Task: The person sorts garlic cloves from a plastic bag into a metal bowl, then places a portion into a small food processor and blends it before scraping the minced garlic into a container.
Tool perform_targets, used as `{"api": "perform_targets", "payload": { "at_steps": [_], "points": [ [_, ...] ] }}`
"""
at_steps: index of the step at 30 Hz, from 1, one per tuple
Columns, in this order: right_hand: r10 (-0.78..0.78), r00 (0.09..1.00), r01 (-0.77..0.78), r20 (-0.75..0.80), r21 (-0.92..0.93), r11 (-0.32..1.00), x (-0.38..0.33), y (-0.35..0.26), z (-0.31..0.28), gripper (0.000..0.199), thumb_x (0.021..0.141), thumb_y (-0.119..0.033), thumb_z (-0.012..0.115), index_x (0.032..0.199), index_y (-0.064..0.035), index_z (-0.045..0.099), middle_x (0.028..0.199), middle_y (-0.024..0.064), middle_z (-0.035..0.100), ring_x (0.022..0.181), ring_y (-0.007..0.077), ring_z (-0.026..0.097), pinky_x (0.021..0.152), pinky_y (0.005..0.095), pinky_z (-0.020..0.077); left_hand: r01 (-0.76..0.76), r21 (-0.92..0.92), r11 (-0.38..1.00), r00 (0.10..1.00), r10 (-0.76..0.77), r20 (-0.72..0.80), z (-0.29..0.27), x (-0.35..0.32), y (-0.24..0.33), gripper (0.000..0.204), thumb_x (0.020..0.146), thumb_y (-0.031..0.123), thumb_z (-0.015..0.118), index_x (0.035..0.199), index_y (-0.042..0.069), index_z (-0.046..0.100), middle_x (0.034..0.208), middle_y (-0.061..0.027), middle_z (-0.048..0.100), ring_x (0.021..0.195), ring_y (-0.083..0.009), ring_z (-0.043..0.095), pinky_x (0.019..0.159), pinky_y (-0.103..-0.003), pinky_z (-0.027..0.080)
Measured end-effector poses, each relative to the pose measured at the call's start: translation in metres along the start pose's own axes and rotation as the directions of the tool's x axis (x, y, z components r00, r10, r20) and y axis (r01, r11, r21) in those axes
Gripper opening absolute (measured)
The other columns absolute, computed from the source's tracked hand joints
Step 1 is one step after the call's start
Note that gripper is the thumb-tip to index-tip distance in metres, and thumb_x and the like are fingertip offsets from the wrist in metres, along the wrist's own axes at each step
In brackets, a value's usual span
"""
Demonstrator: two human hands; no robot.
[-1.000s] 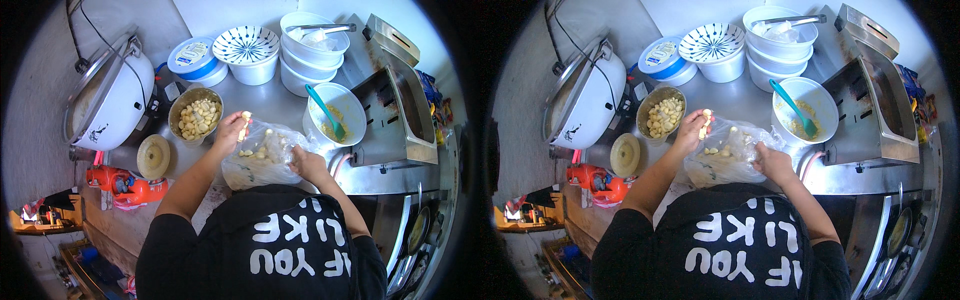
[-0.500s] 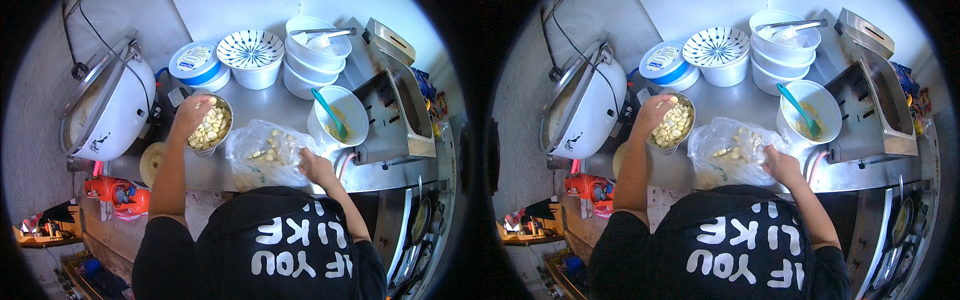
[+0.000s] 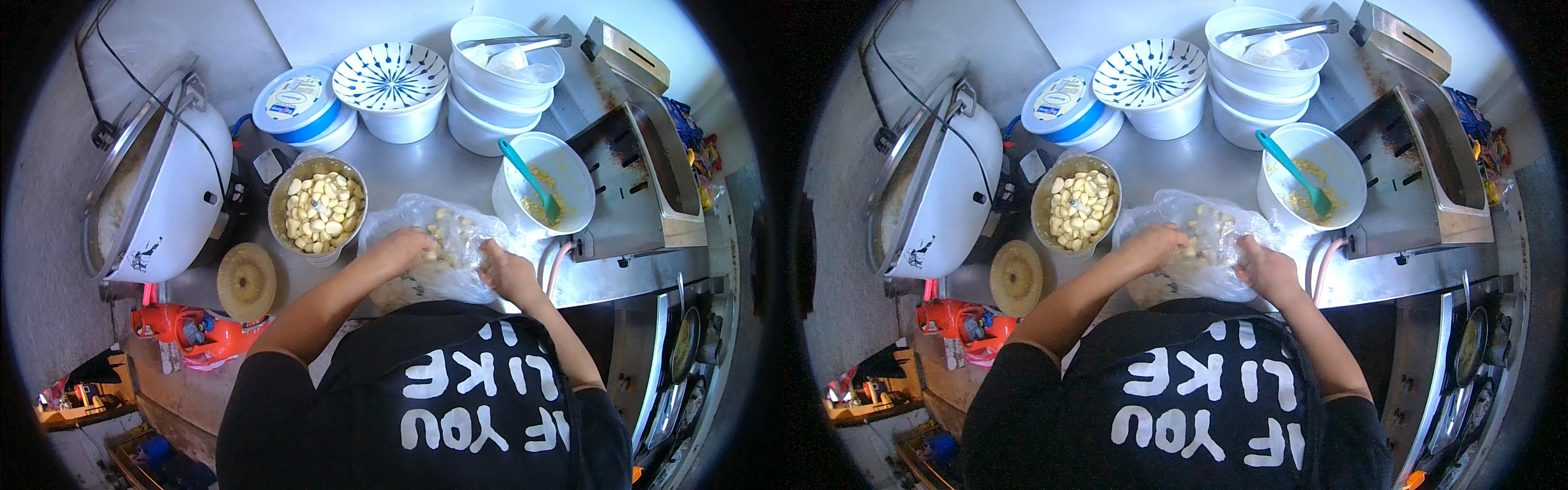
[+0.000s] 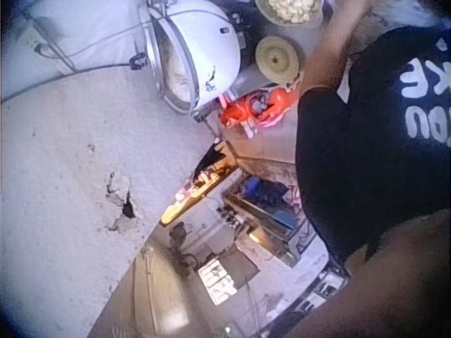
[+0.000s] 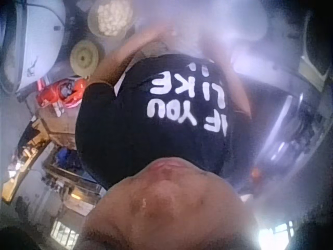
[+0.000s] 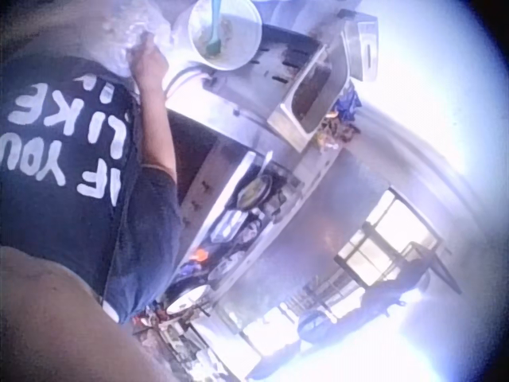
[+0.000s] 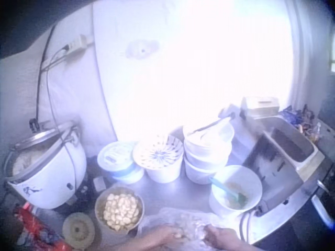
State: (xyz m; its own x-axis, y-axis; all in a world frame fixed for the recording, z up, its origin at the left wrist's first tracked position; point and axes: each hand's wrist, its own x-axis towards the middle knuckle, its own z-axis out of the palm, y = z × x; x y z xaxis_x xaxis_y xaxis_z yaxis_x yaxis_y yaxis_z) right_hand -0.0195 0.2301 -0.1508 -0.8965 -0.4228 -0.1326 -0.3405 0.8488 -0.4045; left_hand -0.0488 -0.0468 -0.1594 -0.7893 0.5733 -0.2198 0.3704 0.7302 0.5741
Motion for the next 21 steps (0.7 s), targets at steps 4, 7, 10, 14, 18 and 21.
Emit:
{"api": "perform_targets", "payload": {
  "at_steps": [4,7,10,14,18,21],
  "points": [
    [-0.015,0.999,0.016,-0.029,0.039,0.999,-0.001,0.004,0.007,0.045,0.085,-0.037,0.062,0.122,-0.0186,0.045,0.085,0.0159,0.067,0.075,0.0369,0.066,0.065,0.0472,0.0513,-0.027,0.188,0.982,1.0,0.03,-0.01,0.018,-0.006,-0.016,0.024,0.078,0.01,0.064,0.102,0.012,0.065,0.106,-0.0127,0.057,0.101,-0.0363,0.055,0.087,-0.042,0.046],
    [-0.011,0.999,0.012,-0.033,0.039,0.999,-0.002,0.003,0.005,0.045,0.085,-0.037,0.061,0.123,-0.0184,0.045,0.085,0.0157,0.067,0.076,0.037,0.066,0.065,0.0473,0.0513,-0.021,0.229,0.973,0.999,0.013,0.038,0.018,-0.005,-0.017,0.021,0.078,0.008,0.062,0.099,0.011,0.065,0.109,-0.0129,0.057,0.101,-0.037,0.055,0.084,-0.044,0.048],
    [-0.015,1.0,0.015,-0.016,0.047,0.999,0.0,0.003,0.003,0.045,0.085,-0.035,0.063,0.122,-0.0172,0.045,0.086,0.0158,0.067,0.077,0.0372,0.066,0.066,0.0468,0.0513,0.117,0.234,0.965,0.985,-0.143,0.1,0.013,0.006,-0.013,0.02,0.077,0.004,0.059,0.093,0.012,0.066,0.108,-0.0145,0.057,0.097,-0.0367,0.057,0.084,-0.043,0.047],
    [-0.006,1.0,0.005,0.015,0.033,0.999,0.0,0.001,-0.004,0.044,0.083,-0.03,0.066,0.12,-0.0157,0.046,0.086,0.0163,0.067,0.077,0.0377,0.065,0.066,0.046,0.051,0.235,-0.133,0.963,0.965,-0.247,-0.087,-0.009,0.033,-0.015,0.019,0.074,0.003,0.058,0.089,0.009,0.068,0.114,-0.0175,0.056,0.095,-0.0367,0.058,0.086,-0.041,0.046],
    [-0.049,0.999,0.049,-0.001,0.052,0.997,0.001,0.003,-0.004,0.046,0.083,-0.03,0.067,0.121,-0.0161,0.046,0.082,0.0158,0.067,0.075,0.0382,0.065,0.065,0.0461,0.0507,-0.11,0.027,0.994,0.946,0.113,-0.303,0.011,0.065,-0.031,0.033,0.077,0.01,0.064,0.109,0.01,0.063,0.125,-0.014,0.054,0.103,-0.037,0.057,0.089,-0.042,0.047],
    [-0.062,0.998,0.062,-0.007,0.056,0.996,0.001,0.005,0.0,0.046,0.083,-0.03,0.067,0.121,-0.0167,0.045,0.081,0.0152,0.066,0.074,0.0382,0.065,0.064,0.0457,0.0508,-0.197,0.171,0.965,0.952,0.23,-0.201,0.026,0.077,-0.03,0.054,0.073,0.012,0.07,0.124,0.012,0.056,0.127,-0.0139,0.051,0.11,-0.0353,0.054,0.093,-0.04,0.046]
  ]
}}
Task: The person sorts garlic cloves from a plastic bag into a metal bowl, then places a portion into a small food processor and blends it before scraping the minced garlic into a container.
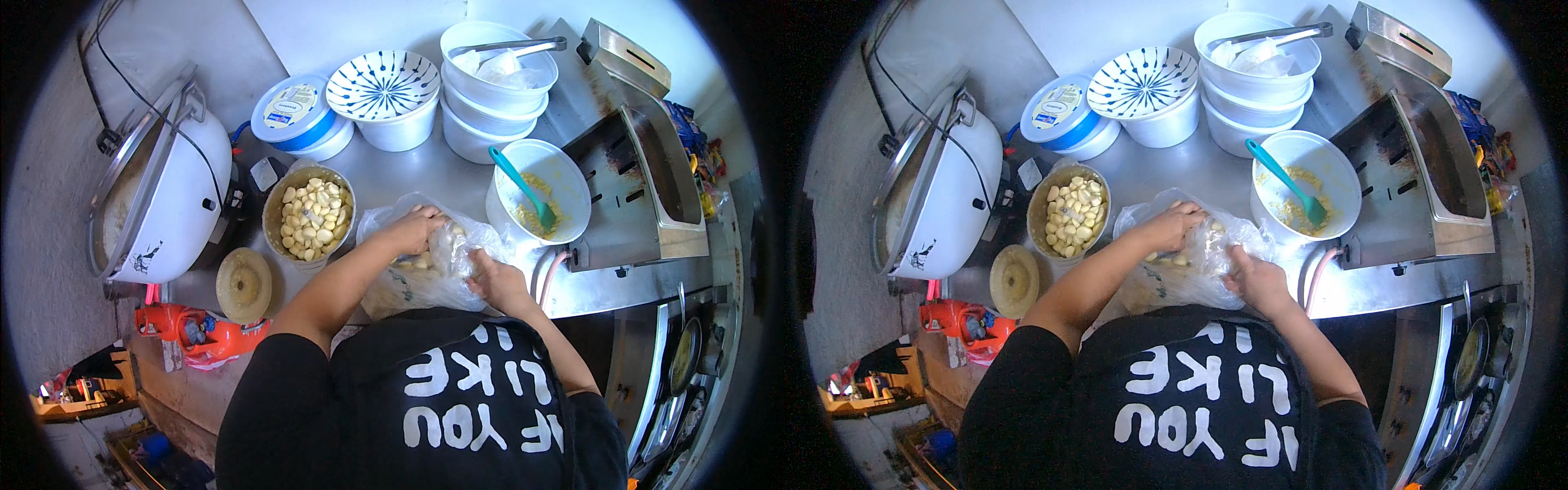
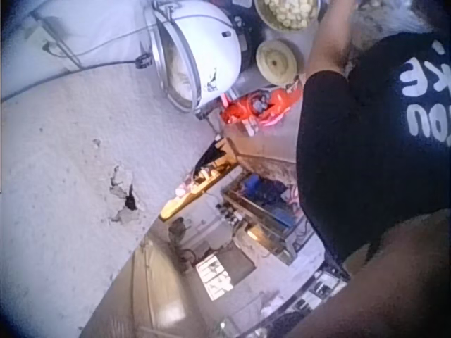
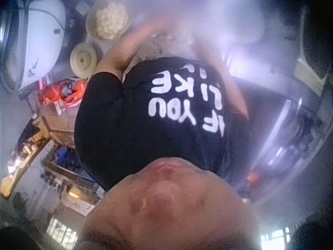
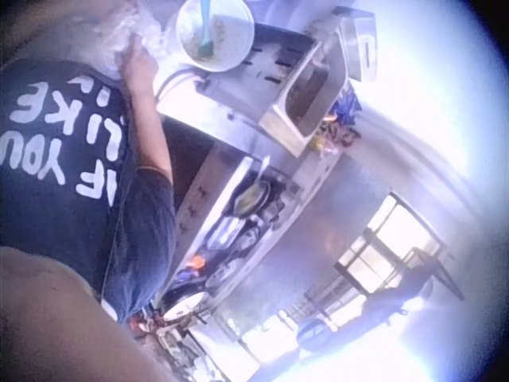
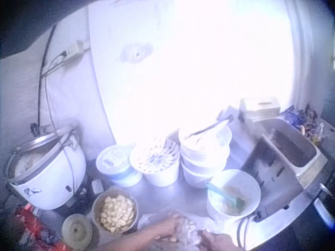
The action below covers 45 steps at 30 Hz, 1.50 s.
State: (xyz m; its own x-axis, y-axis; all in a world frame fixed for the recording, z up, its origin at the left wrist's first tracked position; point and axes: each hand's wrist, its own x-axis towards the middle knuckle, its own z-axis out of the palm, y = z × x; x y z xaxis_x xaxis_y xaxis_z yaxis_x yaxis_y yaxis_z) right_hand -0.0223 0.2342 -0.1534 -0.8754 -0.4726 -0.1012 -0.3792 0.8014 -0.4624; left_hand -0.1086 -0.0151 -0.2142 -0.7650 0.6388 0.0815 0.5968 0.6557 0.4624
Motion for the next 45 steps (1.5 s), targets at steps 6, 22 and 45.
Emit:
{"api": "perform_targets", "payload": {
  "at_steps": [6,22,45],
  "points": [
    [0.019,1.0,-0.019,0.011,-0.005,1.0,0.001,0.0,-0.001,0.046,0.082,-0.031,0.068,0.121,-0.0167,0.046,0.084,0.0159,0.066,0.077,0.0375,0.065,0.066,0.0453,0.0508,0.062,-0.049,0.997,0.974,-0.05,0.222,0.002,0.009,-0.01,0.064,0.07,0.013,0.073,0.13,0.014,0.051,0.121,-0.0154,0.052,0.106,-0.035,0.056,0.091,-0.041,0.047],
    [0.004,1.0,-0.004,0.007,-0.01,1.0,0.001,-0.004,-0.001,0.041,0.084,-0.032,0.065,0.117,-0.015,0.046,0.083,0.0135,0.067,0.076,0.0356,0.066,0.064,0.0456,0.0506,0.36,-0.311,0.88,0.926,-0.377,0.006,-0.094,-0.052,0.052,0.02,0.074,0.019,0.066,0.086,0.003,0.064,0.08,-0.0159,0.062,0.08,-0.0299,0.062,0.074,-0.04,0.049],
    [0.033,0.996,-0.036,-0.083,-0.037,0.999,0.002,-0.009,0.013,0.044,0.085,-0.034,0.063,0.121,-0.0177,0.045,0.081,0.0144,0.067,0.072,0.0364,0.066,0.062,0.0462,0.0509,0.248,0.007,0.969,0.958,-0.246,0.145,-0.016,-0.057,0.024,0.021,0.082,0.009,0.058,0.101,0.009,0.067,0.102,-0.0138,0.058,0.098,-0.0347,0.056,0.084,-0.043,0.047]
  ]
}}
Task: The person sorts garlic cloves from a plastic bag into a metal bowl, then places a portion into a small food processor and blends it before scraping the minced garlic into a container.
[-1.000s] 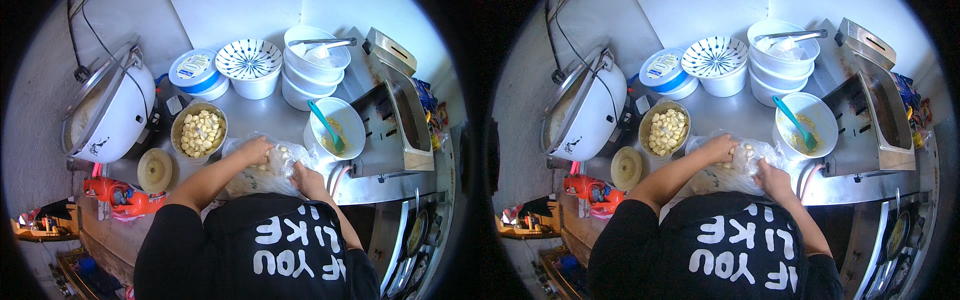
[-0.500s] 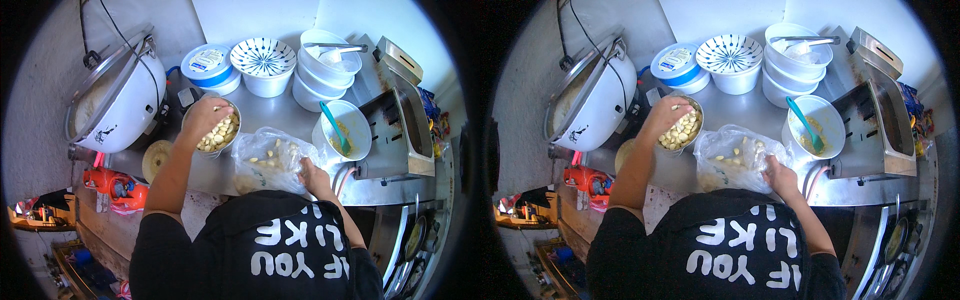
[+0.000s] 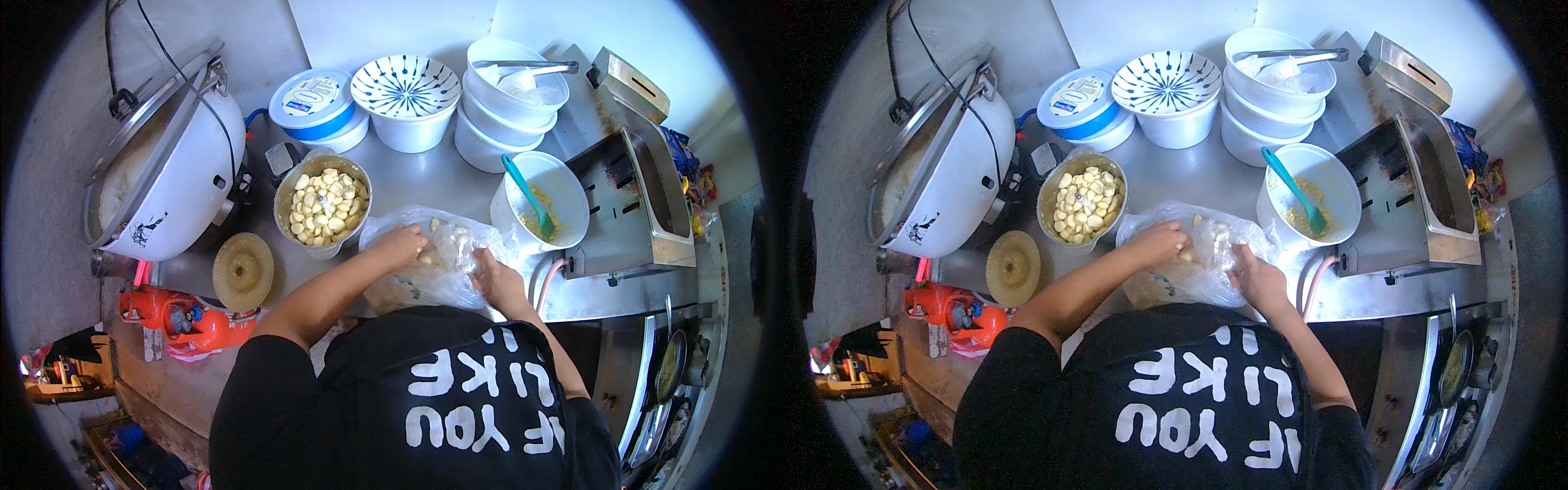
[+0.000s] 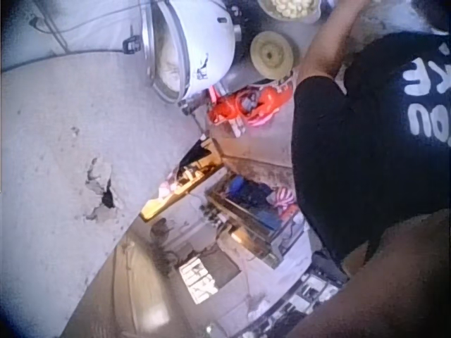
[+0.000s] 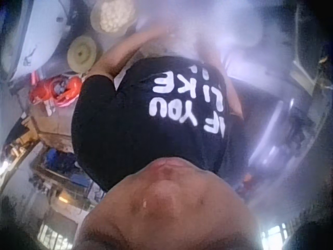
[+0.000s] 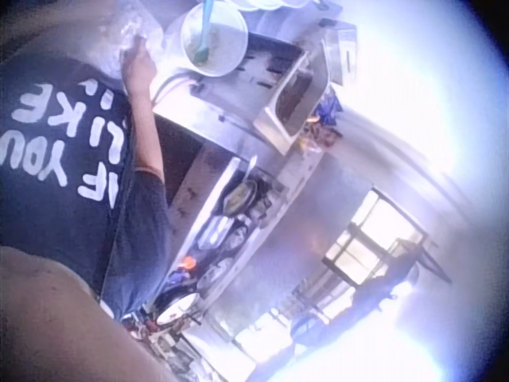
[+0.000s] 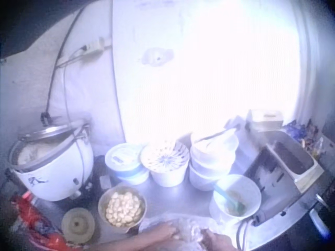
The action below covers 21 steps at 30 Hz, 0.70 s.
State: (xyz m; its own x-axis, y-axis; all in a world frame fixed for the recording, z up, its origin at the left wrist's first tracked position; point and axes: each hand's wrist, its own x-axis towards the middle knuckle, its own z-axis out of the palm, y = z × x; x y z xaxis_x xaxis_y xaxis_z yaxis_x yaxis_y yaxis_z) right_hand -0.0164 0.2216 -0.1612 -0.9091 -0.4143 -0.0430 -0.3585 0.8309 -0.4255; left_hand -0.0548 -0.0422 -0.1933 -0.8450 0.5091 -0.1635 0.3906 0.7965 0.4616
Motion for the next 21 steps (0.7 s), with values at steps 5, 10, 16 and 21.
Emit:
{"api": "perform_targets", "payload": {
  "at_steps": [5,10,16,21],
  "points": [
    [0.015,1.0,-0.015,0.003,-0.009,1.0,-0.002,0.001,0.0,0.045,0.085,-0.033,0.064,0.122,-0.0172,0.044,0.081,0.0153,0.067,0.073,0.0364,0.066,0.063,0.0464,0.0504,-0.057,0.213,0.975,0.993,0.077,-0.088,-0.003,-0.027,-0.01,0.016,0.08,0.008,0.057,0.094,0.008,0.064,0.103,-0.0138,0.054,0.097,-0.0355,0.055,0.086,-0.044,0.046],
    [0.027,0.999,-0.027,0.044,0.013,1.0,0.0,-0.002,-0.002,0.048,0.084,-0.032,0.065,0.123,-0.0164,0.044,0.085,0.0153,0.067,0.077,0.0358,0.066,0.066,0.0456,0.0503,-0.046,0.069,0.997,0.997,0.043,0.057,-0.007,-0.045,-0.011,0.022,0.075,0.002,0.061,0.097,0.006,0.063,0.103,-0.0168,0.055,0.099,-0.035,0.054,0.086,-0.044,0.046],
    [0.046,0.997,-0.045,0.056,-0.031,0.999,0.009,-0.005,-0.003,0.048,0.083,-0.031,0.066,0.123,-0.016,0.044,0.087,0.0152,0.067,0.078,0.0353,0.066,0.066,0.0454,0.0502,-0.071,0.113,0.991,0.989,0.055,0.139,-0.012,-0.028,-0.012,0.026,0.075,0.005,0.064,0.101,0.004,0.062,0.106,-0.022,0.054,0.101,-0.0385,0.055,0.087,-0.044,0.046],
    [0.028,0.998,-0.027,0.054,-0.028,0.999,0.012,-0.004,-0.002,0.047,0.084,-0.032,0.065,0.123,-0.016,0.044,0.087,0.0162,0.067,0.079,0.0357,0.066,0.067,0.0457,0.0504,0.024,0.064,0.998,0.992,-0.032,0.122,0.005,-0.03,-0.026,0.028,0.077,0.007,0.064,0.104,0.002,0.06,0.108,-0.0258,0.053,0.103,-0.0404,0.055,0.087,-0.045,0.047]
  ]
}}
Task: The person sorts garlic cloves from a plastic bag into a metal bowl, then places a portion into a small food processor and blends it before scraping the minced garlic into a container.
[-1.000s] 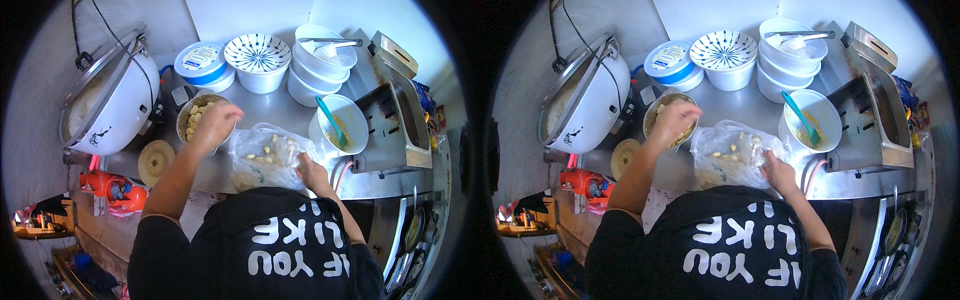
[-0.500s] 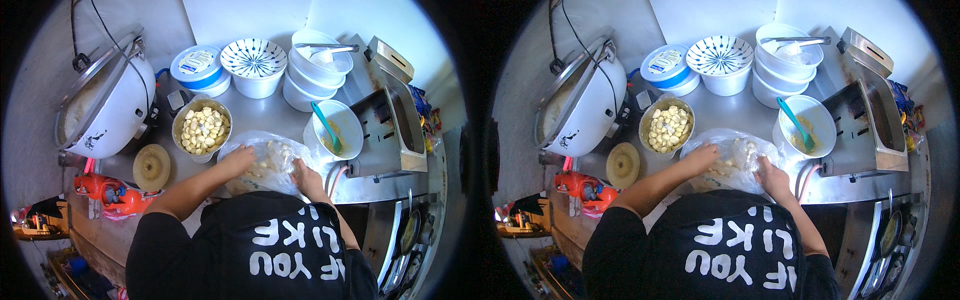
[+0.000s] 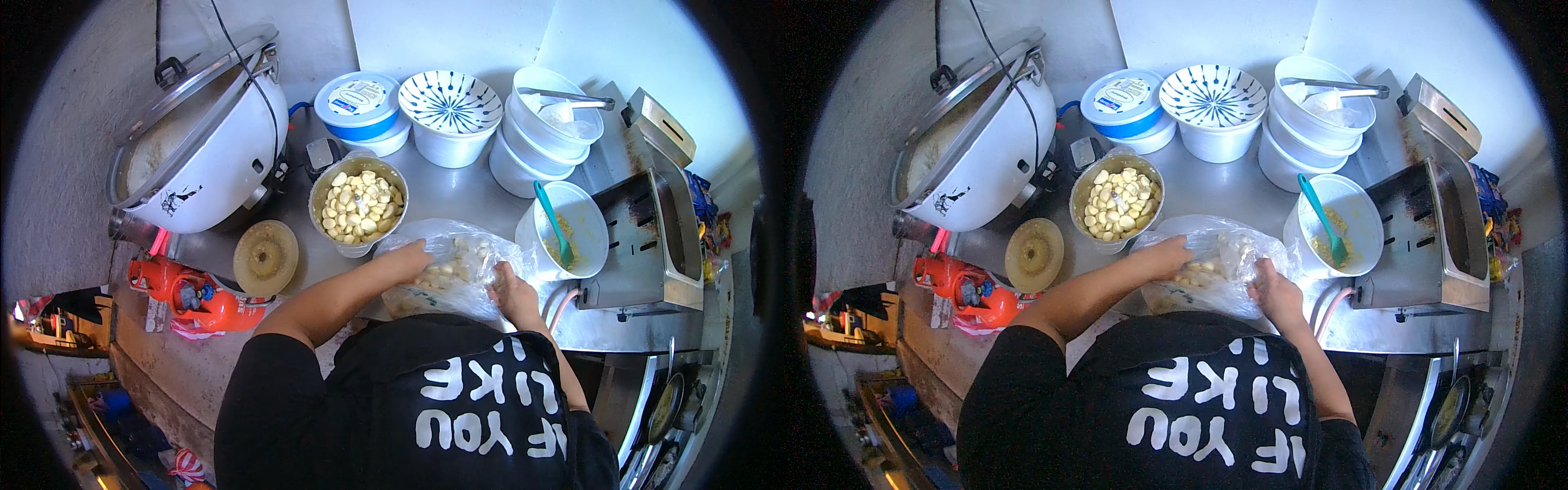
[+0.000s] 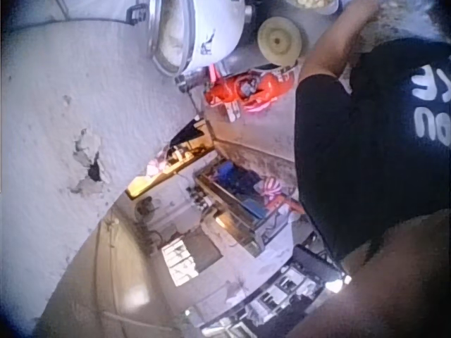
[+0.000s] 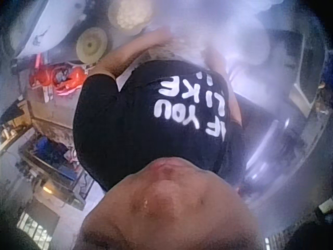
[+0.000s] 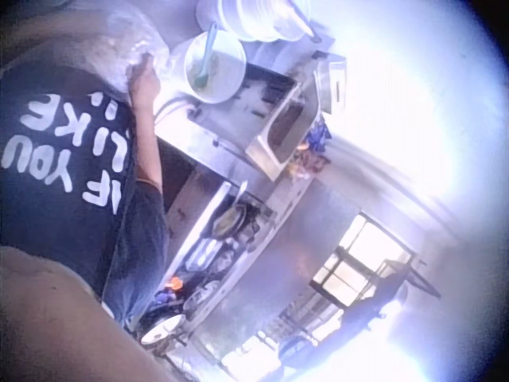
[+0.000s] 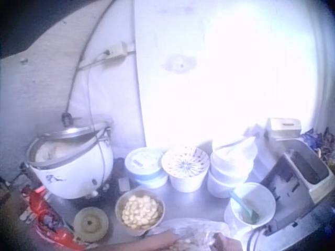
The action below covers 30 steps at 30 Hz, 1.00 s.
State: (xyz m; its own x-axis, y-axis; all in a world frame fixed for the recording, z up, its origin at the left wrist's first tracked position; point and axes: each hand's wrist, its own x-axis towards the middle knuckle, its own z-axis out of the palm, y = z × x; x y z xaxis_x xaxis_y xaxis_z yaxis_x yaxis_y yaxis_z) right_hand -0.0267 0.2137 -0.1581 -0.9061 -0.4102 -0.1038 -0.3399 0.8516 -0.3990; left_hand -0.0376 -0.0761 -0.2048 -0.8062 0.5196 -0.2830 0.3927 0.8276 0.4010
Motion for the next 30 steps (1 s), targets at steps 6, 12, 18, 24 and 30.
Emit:
{"api": "perform_targets", "payload": {
  "at_steps": [6,12,18,24,30],
  "points": [
    [0.007,1.0,-0.008,-0.02,-0.032,0.999,-0.004,-0.002,-0.002,0.048,0.085,-0.032,0.063,0.126,-0.0175,0.043,0.083,0.0176,0.067,0.079,0.0371,0.066,0.067,0.0461,0.0506,-0.002,0.07,0.998,0.989,0.012,-0.149,-0.013,-0.006,0.015,0.026,0.077,0.008,0.064,0.103,0.005,0.059,0.107,-0.0234,0.052,0.101,-0.0402,0.056,0.086,-0.045,0.047],
    [0.097,0.994,-0.086,-0.054,0.179,0.98,-0.027,-0.015,-0.016,0.056,0.085,-0.031,0.067,0.134,-0.0174,0.045,0.063,0.0112,0.056,0.059,0.0276,0.059,0.058,0.0396,0.0464,-0.128,-0.113,0.985,0.78,0.03,-0.625,-0.055,-0.056,0.072,0.022,0.073,0.002,0.063,0.094,0.005,0.058,0.099,-0.0173,0.051,0.094,-0.034,0.057,0.078,-0.043,0.05],
    [0.254,0.959,-0.169,-0.126,0.466,0.869,-0.059,-0.033,-0.031,0.057,0.085,-0.02,0.071,0.137,-0.0124,0.049,0.059,-0.0012,0.041,0.055,0.0077,0.04,0.052,0.0255,0.0358,0.057,-0.233,0.971,0.693,-0.206,-0.691,-0.137,-0.088,0.009,0.021,0.081,0.015,0.067,0.1,0.006,0.067,0.105,-0.0157,0.061,0.094,-0.0353,0.061,0.083,-0.039,0.048],
    [0.372,0.902,-0.198,-0.22,0.555,0.808,-0.095,-0.048,-0.026,0.046,0.088,-0.012,0.067,0.132,-0.0067,0.054,0.064,-0.0051,0.037,0.058,0.0063,0.035,0.054,0.0216,0.0306,0.271,-0.132,0.954,0.726,-0.292,-0.623,-0.169,-0.091,-0.095,0.012,0.082,0.015,0.065,0.092,0.013,0.072,0.1,-0.0114,0.062,0.1,-0.0308,0.057,0.086,-0.038,0.046],
    [0.487,0.84,-0.304,-0.238,0.537,0.787,-0.13,-0.073,-0.016,0.04,0.087,-0.012,0.067,0.125,-0.0048,0.058,0.063,-0.0066,0.036,0.057,0.0055,0.034,0.053,0.0224,0.0297,0.279,0.358,0.891,0.794,-0.005,-0.608,-0.147,-0.07,-0.129,0.003,0.071,0.022,0.073,0.074,0.02,0.073,0.114,-0.0034,0.054,0.112,-0.0251,0.044,0.093,-0.04,0.037]
  ]
}}
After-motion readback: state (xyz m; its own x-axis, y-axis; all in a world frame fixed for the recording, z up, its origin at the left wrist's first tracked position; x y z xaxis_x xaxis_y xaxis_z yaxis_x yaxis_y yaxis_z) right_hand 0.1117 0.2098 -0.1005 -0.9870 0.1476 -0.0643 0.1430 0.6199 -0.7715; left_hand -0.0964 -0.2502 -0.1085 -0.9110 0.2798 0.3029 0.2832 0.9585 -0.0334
